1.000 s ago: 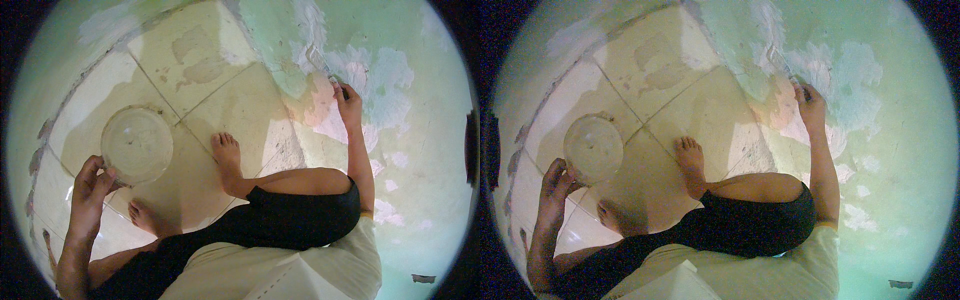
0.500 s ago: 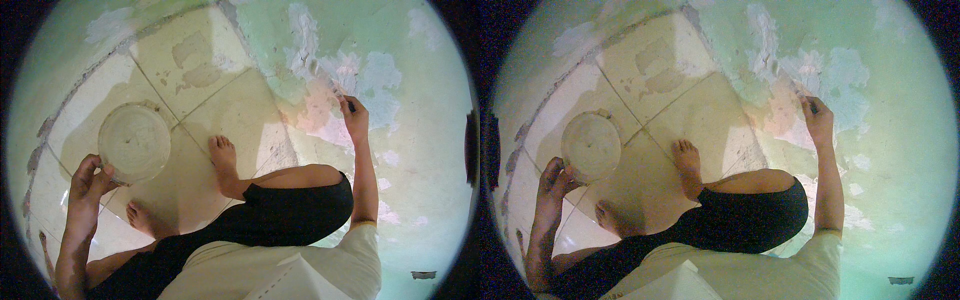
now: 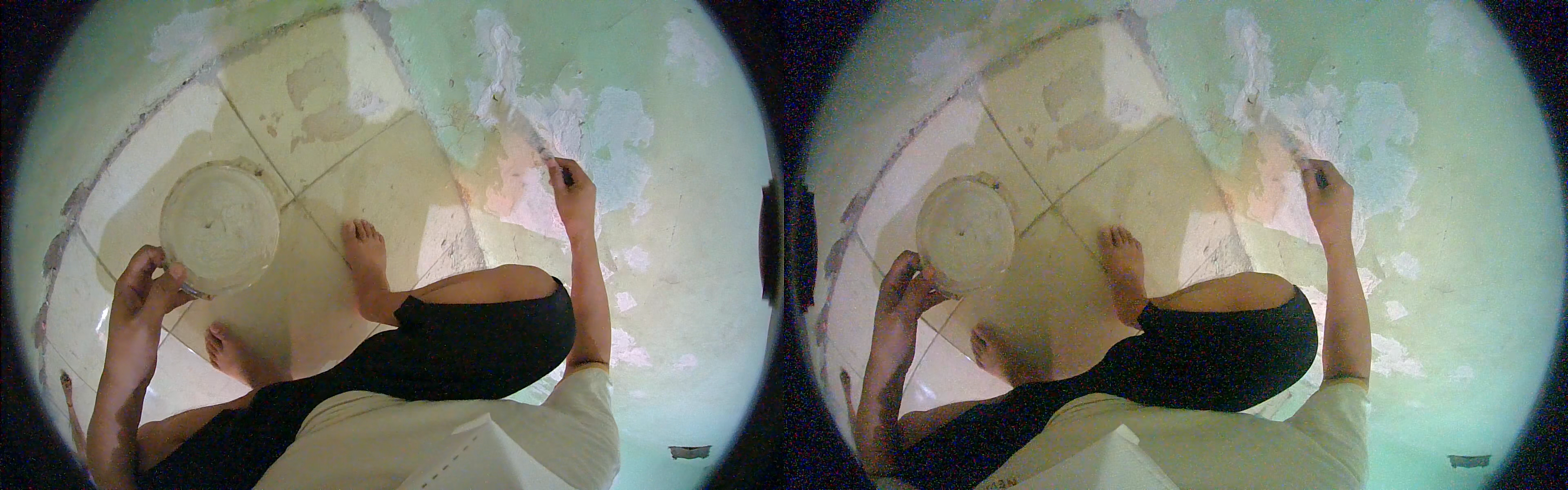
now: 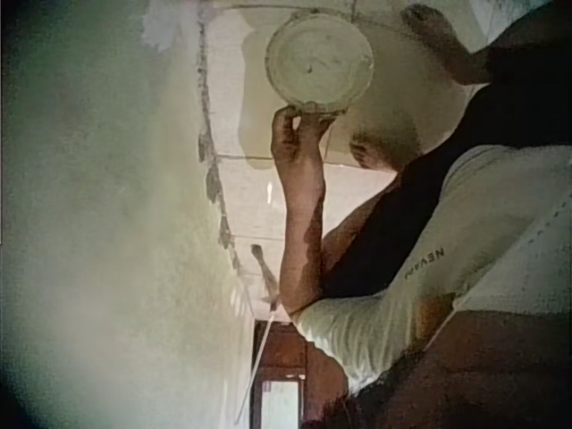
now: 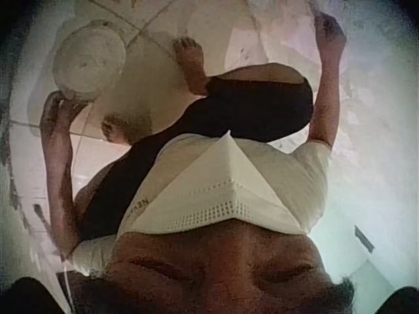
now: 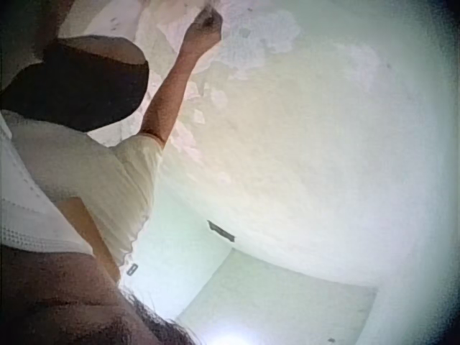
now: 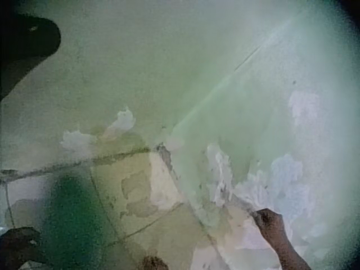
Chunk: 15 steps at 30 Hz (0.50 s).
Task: The person applies a white substance from a bowl onto the wall and baseboard area using a putty knife.
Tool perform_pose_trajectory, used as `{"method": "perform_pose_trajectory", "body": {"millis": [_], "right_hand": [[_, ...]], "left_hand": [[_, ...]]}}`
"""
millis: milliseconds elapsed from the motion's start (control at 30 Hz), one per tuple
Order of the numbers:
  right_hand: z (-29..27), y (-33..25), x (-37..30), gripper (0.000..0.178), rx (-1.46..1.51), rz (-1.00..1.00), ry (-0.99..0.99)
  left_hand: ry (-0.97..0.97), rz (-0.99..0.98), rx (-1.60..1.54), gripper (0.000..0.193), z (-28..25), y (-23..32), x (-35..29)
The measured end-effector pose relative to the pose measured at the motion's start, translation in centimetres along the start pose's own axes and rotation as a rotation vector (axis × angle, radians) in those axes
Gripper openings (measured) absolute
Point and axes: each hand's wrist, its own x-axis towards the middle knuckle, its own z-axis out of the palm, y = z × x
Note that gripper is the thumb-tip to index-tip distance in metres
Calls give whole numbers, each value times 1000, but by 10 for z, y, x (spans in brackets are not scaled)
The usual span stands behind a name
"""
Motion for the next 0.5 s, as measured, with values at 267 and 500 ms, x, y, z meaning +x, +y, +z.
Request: {"method": "perform_pose_trajectory", "body": {"millis": [267, 500], "right_hand": [[8, -19, 58, 28, -175, -168, -82], [-47, -51, 72, 31, -210, -165, -204]], "left_hand": [[-23, 21, 63, 27, 5, 13, -11], [-1, 36, 42, 23, 5, 18, -18]]}}
